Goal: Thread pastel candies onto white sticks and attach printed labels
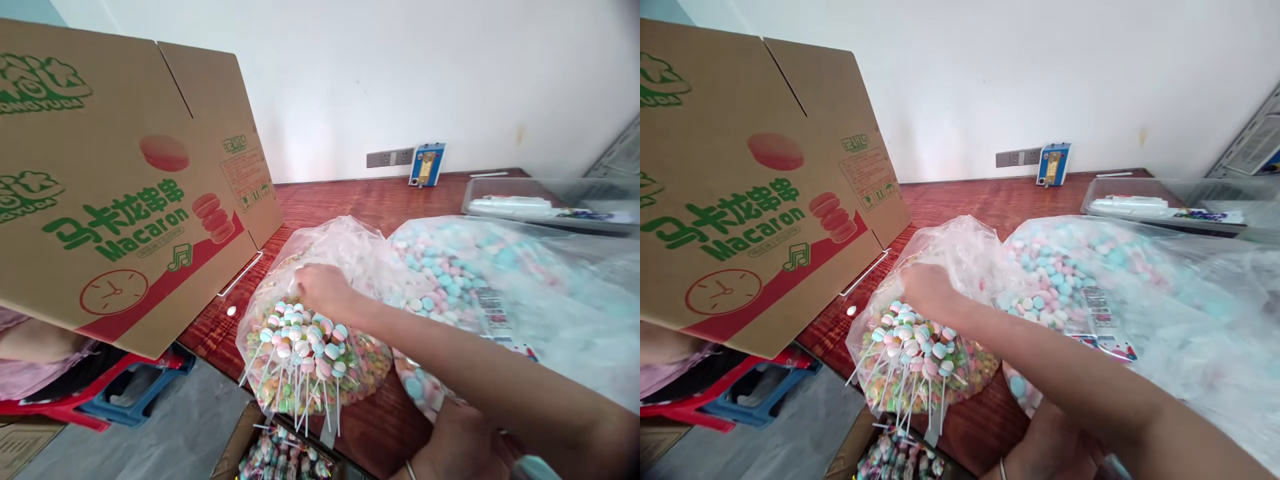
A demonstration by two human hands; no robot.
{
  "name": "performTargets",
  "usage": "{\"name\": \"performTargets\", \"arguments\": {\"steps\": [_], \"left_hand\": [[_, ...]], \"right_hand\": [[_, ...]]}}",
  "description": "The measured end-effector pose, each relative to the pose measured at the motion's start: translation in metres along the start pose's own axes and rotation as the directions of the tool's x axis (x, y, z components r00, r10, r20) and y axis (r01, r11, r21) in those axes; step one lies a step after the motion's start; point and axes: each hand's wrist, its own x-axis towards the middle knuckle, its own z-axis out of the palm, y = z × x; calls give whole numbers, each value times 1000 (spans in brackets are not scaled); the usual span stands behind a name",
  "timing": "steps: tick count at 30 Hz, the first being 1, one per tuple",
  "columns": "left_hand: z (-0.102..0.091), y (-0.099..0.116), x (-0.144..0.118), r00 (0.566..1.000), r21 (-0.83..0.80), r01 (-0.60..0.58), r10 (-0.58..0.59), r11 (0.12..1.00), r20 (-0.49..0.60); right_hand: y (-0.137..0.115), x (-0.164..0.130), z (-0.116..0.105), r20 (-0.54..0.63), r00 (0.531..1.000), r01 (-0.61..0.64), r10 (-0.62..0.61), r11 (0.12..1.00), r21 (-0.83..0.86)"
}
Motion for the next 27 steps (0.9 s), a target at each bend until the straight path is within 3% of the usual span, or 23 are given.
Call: {"name": "performTargets", "arguments": {"steps": [3, 5, 10, 14, 17, 18, 21, 23, 27], "left_hand": [[1, -5, 3, 996, -42, 46, -43, 998, 76], [0, -7, 6, 998, -53, 52, -49, 997, 51], [2, -15, 11, 1000, -10, -22, 22, 1000, 3], [-5, -23, 19, 997, -4, -28, 28, 1000, -68], [-11, -25, 22, 992, -48, -15, 9, 999, -126], [-12, -24, 21, 991, -59, -14, 6, 998, -131], [-8, -16, 16, 997, -66, -46, 41, 997, -70], [-4, -7, 14, 997, -55, -60, 57, 997, -45], [2, 5, 18, 1000, -89, 11, -13, 996, -26]], "right_hand": [[46, -41, -10, 61, 990, -126, 130, 990, -67], [65, -62, -4, 113, 975, -182, 191, 980, -84], [74, -81, 17, 142, 967, -214, 213, 977, -6], [80, -109, -6, -5, 981, -193, 194, 975, 106], [98, -166, -29, -108, 969, -198, 221, 961, 192], [103, -191, -33, -171, 955, -184, 244, 935, 304], [112, -272, -29, -246, 921, -101, 302, 795, 598], [109, -320, -16, -270, 897, -100, 351, 755, 649], [102, -392, 13, -315, 743, -264, 591, 691, 673]]}}
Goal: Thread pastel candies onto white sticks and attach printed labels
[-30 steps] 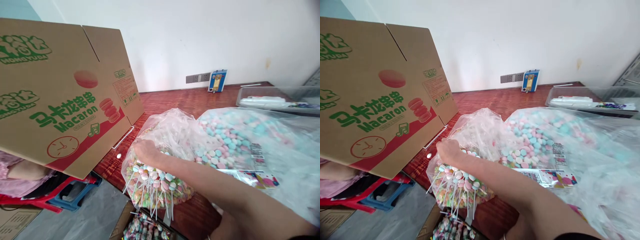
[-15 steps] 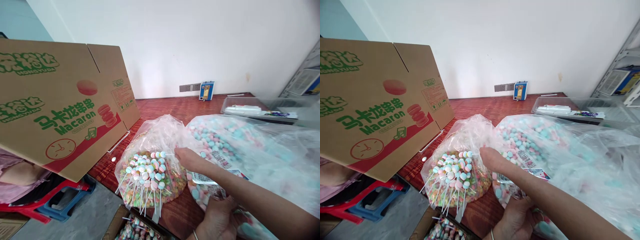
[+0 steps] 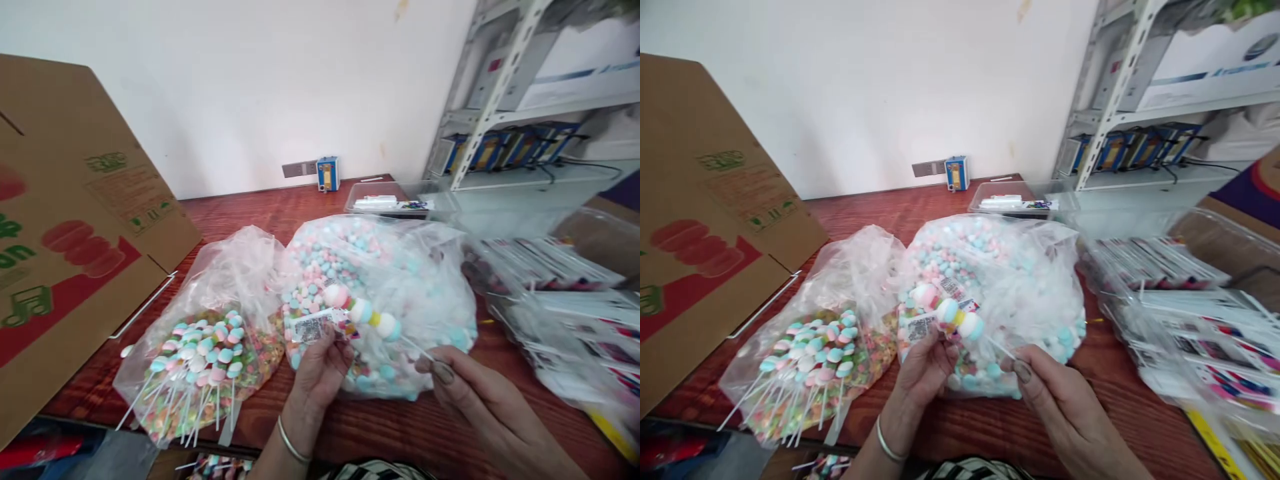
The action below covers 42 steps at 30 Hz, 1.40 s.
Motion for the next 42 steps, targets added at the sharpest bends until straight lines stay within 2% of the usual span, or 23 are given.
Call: {"name": "performTargets", "arguments": {"steps": [3, 5, 8, 17, 29, 34, 38, 42], "left_hand": [[5, 0, 3, 999, 8, 19, -19, 1000, 49], [8, -4, 4, 998, 28, 20, -22, 999, 65], [13, -10, 3, 997, 73, 23, -29, 997, 73], [15, -15, -2, 989, 195, 36, -63, 980, 136], [17, -17, 0, 992, 228, 30, -57, 973, 114], [14, -14, 2, 995, 237, 26, -48, 971, 87], [15, -12, 2, 988, 305, 19, -64, 952, 139], [15, -9, 2, 976, 394, -12, -74, 919, 203]], "right_hand": [[24, -33, -14, -120, 991, -67, 57, 994, -86], [36, -47, -22, -132, 989, -79, 60, 985, -150], [46, -58, -28, -85, 994, -75, 61, 982, -173], [49, -64, -32, -2, 994, -110, 110, 986, -122], [54, -76, -33, 30, 993, -109, 114, 984, -138], [61, -86, -37, 27, 994, -93, 101, 972, -214], [63, -93, -44, 18, 998, -55, 61, 967, -251], [59, -92, -50, 101, 989, -88, 112, 974, -211]]}}
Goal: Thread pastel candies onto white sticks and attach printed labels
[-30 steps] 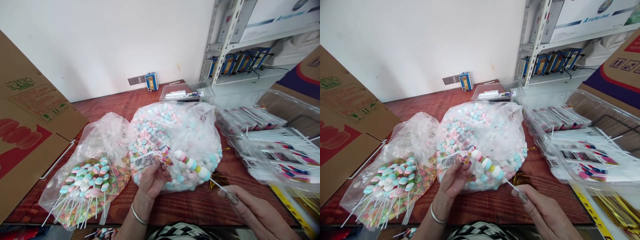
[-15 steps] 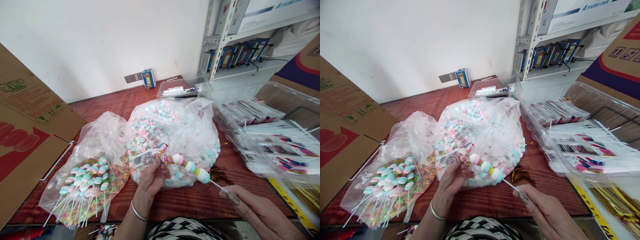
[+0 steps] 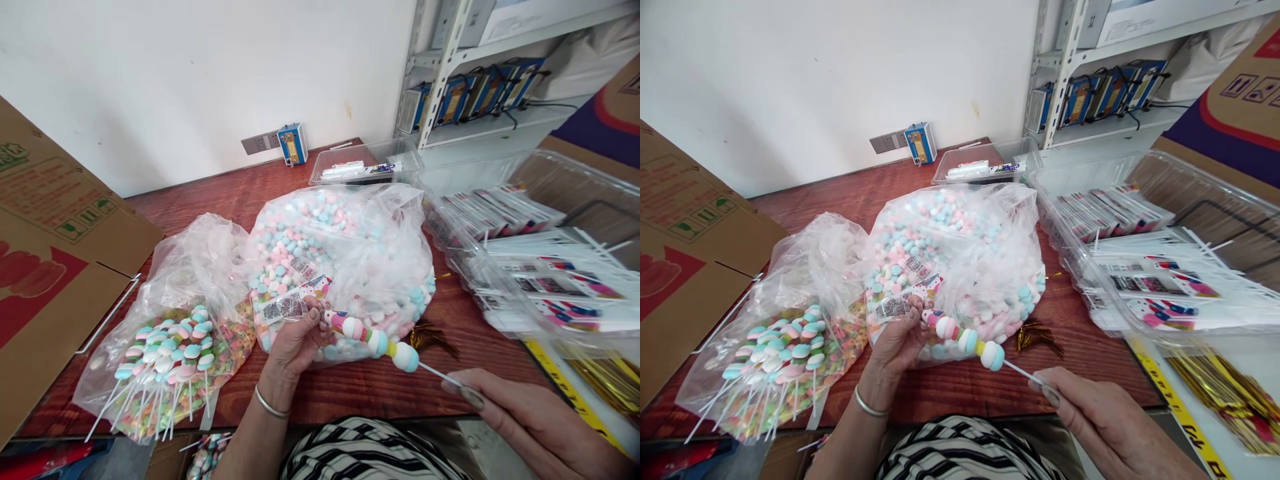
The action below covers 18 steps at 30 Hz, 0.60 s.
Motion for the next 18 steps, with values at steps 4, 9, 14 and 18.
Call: {"name": "performTargets", "arguments": {"steps": [4, 9, 14, 18], "left_hand": [[-1, 3, 0, 998, 54, -1, -3, 999, 70], [2, 7, 2, 990, 113, -26, 9, 993, 143], [13, 5, 8, 993, 94, -17, 6, 995, 121], [28, -2, 13, 997, -60, -62, 64, 996, 41]], "right_hand": [[6, -5, 2, -25, 997, -71, 73, 995, 67], [5, -9, 17, 51, 962, -267, 268, 882, 389], [-11, 1, 43, 406, 881, -472, 242, 500, 726], [-27, 7, 71, 415, 887, -449, 204, 173, 876]]}}
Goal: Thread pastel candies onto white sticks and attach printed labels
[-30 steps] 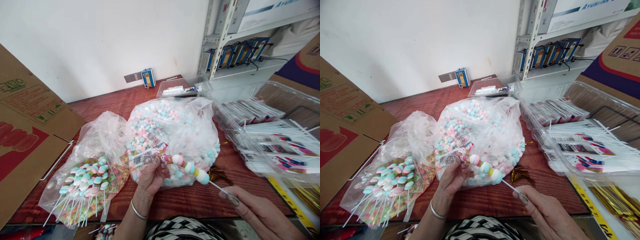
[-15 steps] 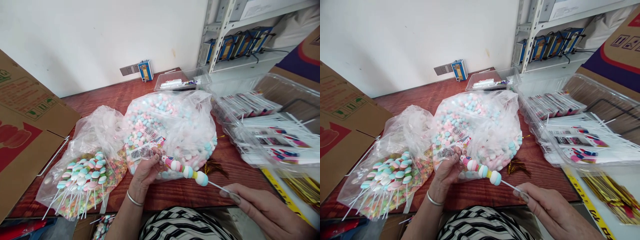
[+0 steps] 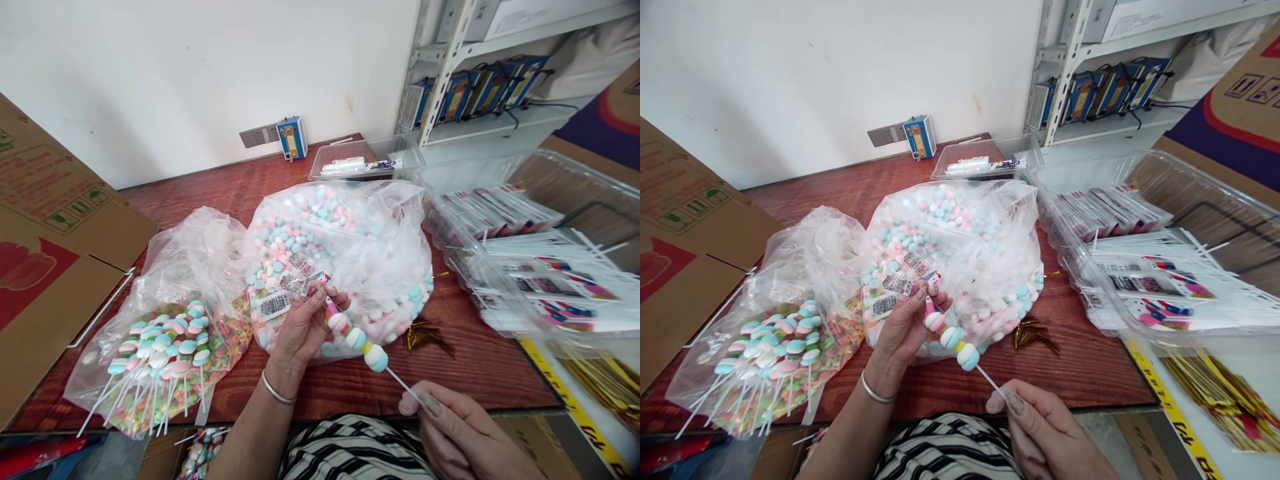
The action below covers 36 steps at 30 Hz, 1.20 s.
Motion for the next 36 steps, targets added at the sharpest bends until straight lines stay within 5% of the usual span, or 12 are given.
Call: {"name": "performTargets", "arguments": {"steps": [8, 11, 15, 19, 25, 27, 30, 32, 34, 36], "left_hand": [[20, -11, 9, 980, -205, -57, 16, 977, -198], [23, -14, 11, 960, -197, -91, 33, 976, -279], [26, -15, 11, 947, -175, -100, 40, 980, -319], [28, -15, 10, 932, -165, -103, 37, 981, -361], [29, -17, 10, 912, -165, -128, 51, 978, -407], [29, -18, 10, 909, -156, -144, 68, 977, -411], [28, -18, 9, 945, -164, -122, 64, 979, -322], [27, -18, 8, 969, -187, -82, 34, 979, -246], [27, -19, 7, 979, -211, -48, 4, 976, -202], [29, -23, 6, 979, -219, -42, -3, 975, -203]], "right_hand": [[13, 16, 32, -179, 984, 74, -27, 961, 265], [17, 23, 28, -197, 976, 130, -94, 975, 178], [19, 30, 23, -224, 950, 177, -217, 967, -182], [16, 32, 23, -218, 885, 217, -411, 779, -589], [17, 38, 16, -64, 659, 224, -749, 277, -934], [15, 39, 17, -68, 709, 244, -702, 335, -910], [10, 38, 25, -163, 896, 226, -413, 740, -634], [6, 39, 31, -178, 962, 150, -208, 945, -292], [5, 42, 37, -155, 981, 110, -115, 993, -38], [4, 46, 40, -154, 980, 125, -126, 992, -15]]}}
